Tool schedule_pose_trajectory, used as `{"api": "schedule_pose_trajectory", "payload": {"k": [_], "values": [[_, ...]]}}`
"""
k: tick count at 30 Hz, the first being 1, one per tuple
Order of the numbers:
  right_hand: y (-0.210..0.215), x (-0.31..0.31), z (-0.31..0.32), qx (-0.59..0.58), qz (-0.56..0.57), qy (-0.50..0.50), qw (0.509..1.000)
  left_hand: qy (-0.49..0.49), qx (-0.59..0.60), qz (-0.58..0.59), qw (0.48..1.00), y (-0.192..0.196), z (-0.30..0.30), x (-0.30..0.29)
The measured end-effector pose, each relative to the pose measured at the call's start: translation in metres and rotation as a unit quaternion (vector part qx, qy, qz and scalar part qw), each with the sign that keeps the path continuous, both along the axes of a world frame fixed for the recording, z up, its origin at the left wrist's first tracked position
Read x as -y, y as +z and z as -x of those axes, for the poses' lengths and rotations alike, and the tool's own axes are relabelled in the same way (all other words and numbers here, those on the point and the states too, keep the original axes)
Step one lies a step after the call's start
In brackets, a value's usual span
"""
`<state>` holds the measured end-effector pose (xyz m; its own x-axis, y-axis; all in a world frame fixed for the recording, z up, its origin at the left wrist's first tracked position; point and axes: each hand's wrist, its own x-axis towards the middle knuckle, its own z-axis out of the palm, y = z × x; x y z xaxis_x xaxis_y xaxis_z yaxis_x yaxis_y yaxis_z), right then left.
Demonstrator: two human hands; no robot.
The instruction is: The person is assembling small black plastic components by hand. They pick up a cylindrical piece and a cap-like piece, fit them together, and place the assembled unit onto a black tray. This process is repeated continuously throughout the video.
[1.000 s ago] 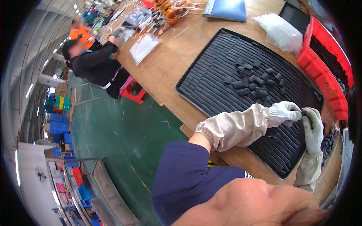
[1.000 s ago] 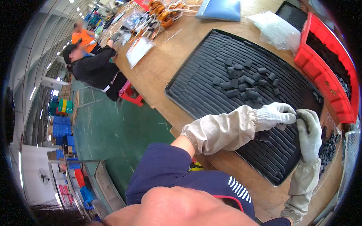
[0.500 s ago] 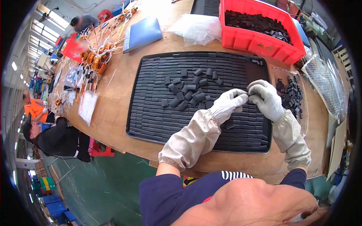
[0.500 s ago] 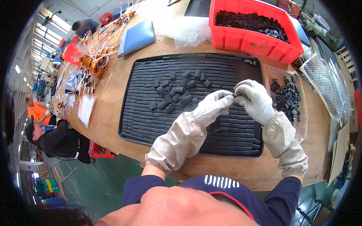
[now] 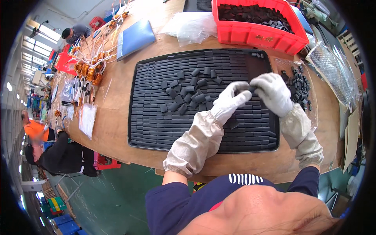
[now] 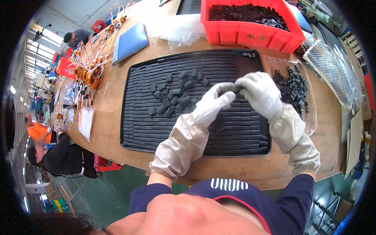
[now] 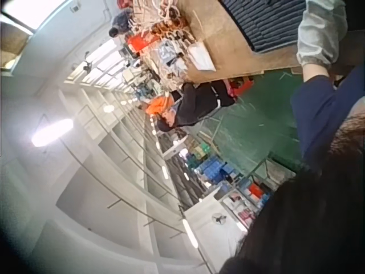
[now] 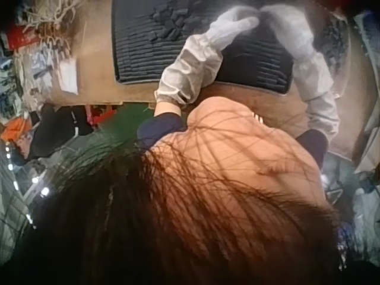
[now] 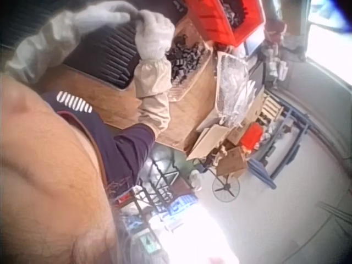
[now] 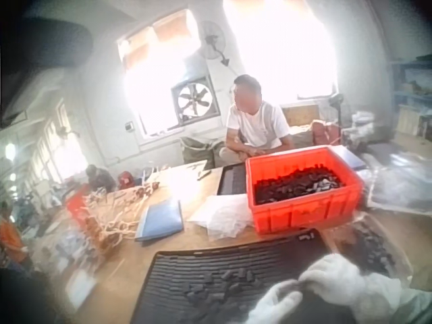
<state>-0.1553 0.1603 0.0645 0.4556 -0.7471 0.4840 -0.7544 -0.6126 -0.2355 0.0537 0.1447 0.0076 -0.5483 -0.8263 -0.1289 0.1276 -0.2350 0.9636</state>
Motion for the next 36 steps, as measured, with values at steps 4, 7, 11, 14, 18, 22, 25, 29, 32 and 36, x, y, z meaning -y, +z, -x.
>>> {"api": "schedule_pose_trajectory", "payload": {"k": [4,7,11,14,18,22,25,29,32,36], "values": [[-0.005,0.013,0.028,0.093,-0.045,-0.072,0.992,0.127,0.065,0.093,0.985,-0.012,-0.003,0.012],[-0.014,0.015,0.043,0.184,-0.128,-0.114,0.968,0.178,-0.081,-0.052,0.979,-0.013,0.002,0.013],[-0.025,0.021,0.048,0.194,-0.153,-0.139,0.959,0.205,-0.209,-0.128,0.947,-0.020,0.001,0.018],[-0.038,0.024,0.057,0.114,-0.126,-0.138,0.976,0.179,-0.246,-0.165,0.938,-0.015,0.000,0.018],[-0.053,0.026,0.051,0.024,-0.101,-0.123,0.987,0.119,-0.237,-0.156,0.952,-0.012,-0.009,0.017],[-0.054,0.017,0.038,-0.053,-0.132,-0.088,0.986,0.118,-0.181,-0.149,0.965,-0.003,-0.009,0.015],[-0.058,0.011,0.033,-0.142,-0.118,-0.085,0.979,0.115,-0.146,-0.143,0.972,-0.002,-0.008,0.013],[-0.050,0.008,0.033,-0.148,-0.083,-0.076,0.983,0.096,-0.055,-0.112,0.988,0.003,-0.005,0.009],[-0.031,0.007,0.026,-0.006,-0.101,-0.060,0.993,0.036,0.018,-0.048,0.998,0.008,-0.005,0.004],[-0.006,0.001,0.003,0.145,-0.148,0.021,0.978,-0.022,0.086,0.011,0.996,0.001,0.001,0.002]]}}
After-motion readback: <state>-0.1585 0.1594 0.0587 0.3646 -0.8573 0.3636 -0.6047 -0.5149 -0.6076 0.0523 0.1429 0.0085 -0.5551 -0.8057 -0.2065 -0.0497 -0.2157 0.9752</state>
